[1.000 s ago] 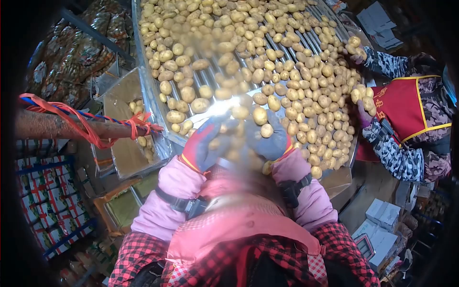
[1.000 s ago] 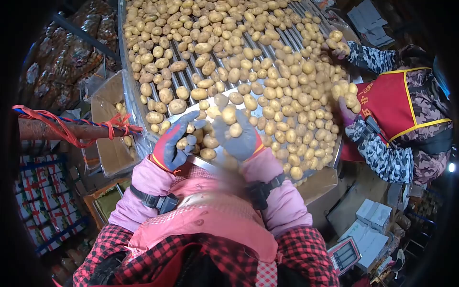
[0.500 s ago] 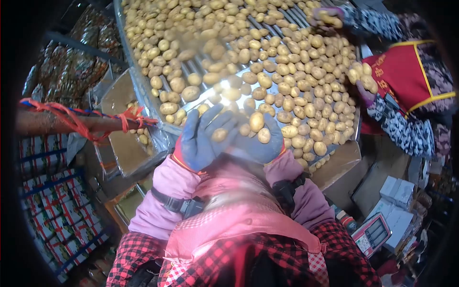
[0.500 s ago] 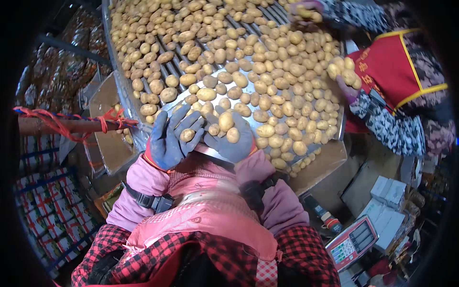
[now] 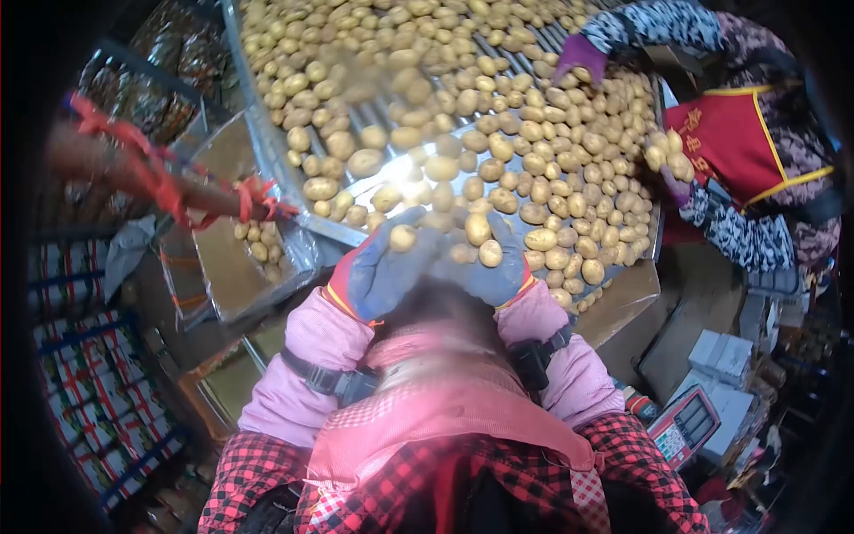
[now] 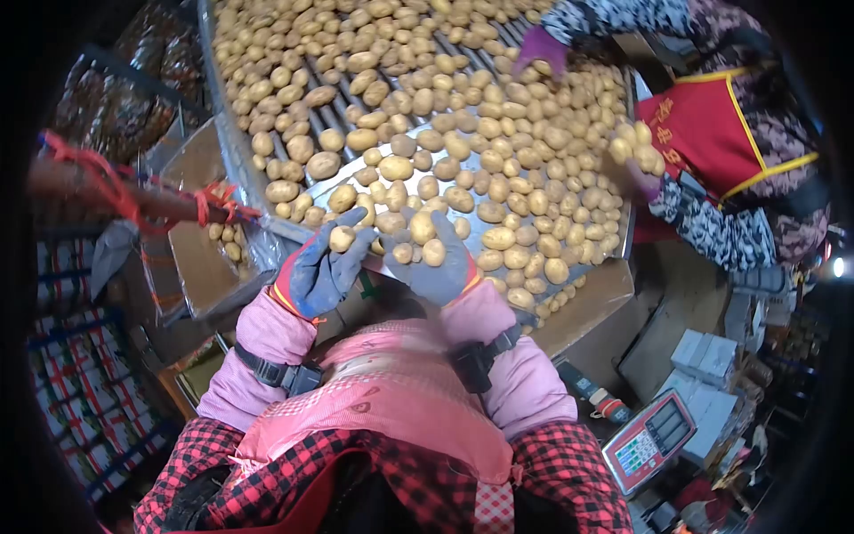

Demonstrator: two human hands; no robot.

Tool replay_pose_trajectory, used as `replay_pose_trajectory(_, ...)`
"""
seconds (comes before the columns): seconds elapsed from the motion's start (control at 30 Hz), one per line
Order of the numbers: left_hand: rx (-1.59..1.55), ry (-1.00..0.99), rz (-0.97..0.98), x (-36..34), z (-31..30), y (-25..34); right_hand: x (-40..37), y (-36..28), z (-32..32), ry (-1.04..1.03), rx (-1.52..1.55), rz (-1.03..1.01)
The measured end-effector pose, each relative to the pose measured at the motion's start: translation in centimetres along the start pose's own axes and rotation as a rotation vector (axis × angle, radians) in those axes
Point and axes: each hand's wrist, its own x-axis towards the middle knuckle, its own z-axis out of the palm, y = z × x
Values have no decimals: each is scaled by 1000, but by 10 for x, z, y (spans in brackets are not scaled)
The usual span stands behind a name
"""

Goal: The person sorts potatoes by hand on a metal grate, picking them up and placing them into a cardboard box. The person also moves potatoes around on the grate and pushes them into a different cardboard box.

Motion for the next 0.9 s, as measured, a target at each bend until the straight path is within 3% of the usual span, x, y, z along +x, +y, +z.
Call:
replay_pose_trajectory(0.07, 42, 63, 84, -24, -25, 10, 10, 0, 11, -98, 741, 300)
replay_pose_trajectory(0.17, 1127, 488, 453, -69, -62, 20, 17, 8, 45, -32, 633, 380)
replay_pose_trajectory(0.27, 608, 321, 636, -143, -148, 44, 28, 34, 61, -156, 863, 421)
replay_pose_trajectory(0.33, 641, 523, 859, -209, -211, 52, 34, 30, 79, -76, 873, 630)
replay_pose_trajectory(0.37, 339, 604, 939, -234, -219, 56, 36, 30, 88, -32, 873, 733)
replay_pose_trajectory(0.4, 42, 671, 1049, -255, -211, 60, 38, 35, 96, -115, 848, 733)
replay_pose_trajectory(0.43, -262, 897, 1146, -273, -204, 61, 40, 39, 102, -162, 820, 757)
replay_pose_trajectory(0.5, -58, 662, 1070, -286, -212, 53, 44, 40, 116, -258, 764, 805)
replay_pose_trajectory(0.57, 147, 426, 977, -293, -223, 49, 35, 38, 142, -449, 235, 364)
replay_pose_trajectory(0.63, 347, 200, 873, -301, -234, 43, 32, 34, 168, -570, 137, 342)
replay_pose_trajectory(0.67, 448, 89, 815, -304, -235, 41, 35, 35, 179, -595, 295, 553)
replay_pose_trajectory(0.7, 344, 353, 741, -275, -167, 35, 33, 29, 194, -560, 341, 698)
replay_pose_trajectory(0.73, 430, 384, 653, -255, -121, 35, 31, 24, 209, -509, 388, 842)
replay_pose_trajectory(0.77, 674, 200, 690, -240, -112, 32, 31, 32, 217, -611, 348, 794)
replay_pose_trajectory(0.8, 808, 177, 644, -224, -113, 32, 32, 42, 221, -710, 308, 742)
replay_pose_trajectory(0.83, 945, 277, 622, -219, -111, 31, 33, 49, 225, -806, 269, 685)
replay_pose_trajectory(0.9, 886, 309, 572, -227, -108, 42, 31, 40, 234, -889, 30, 372)
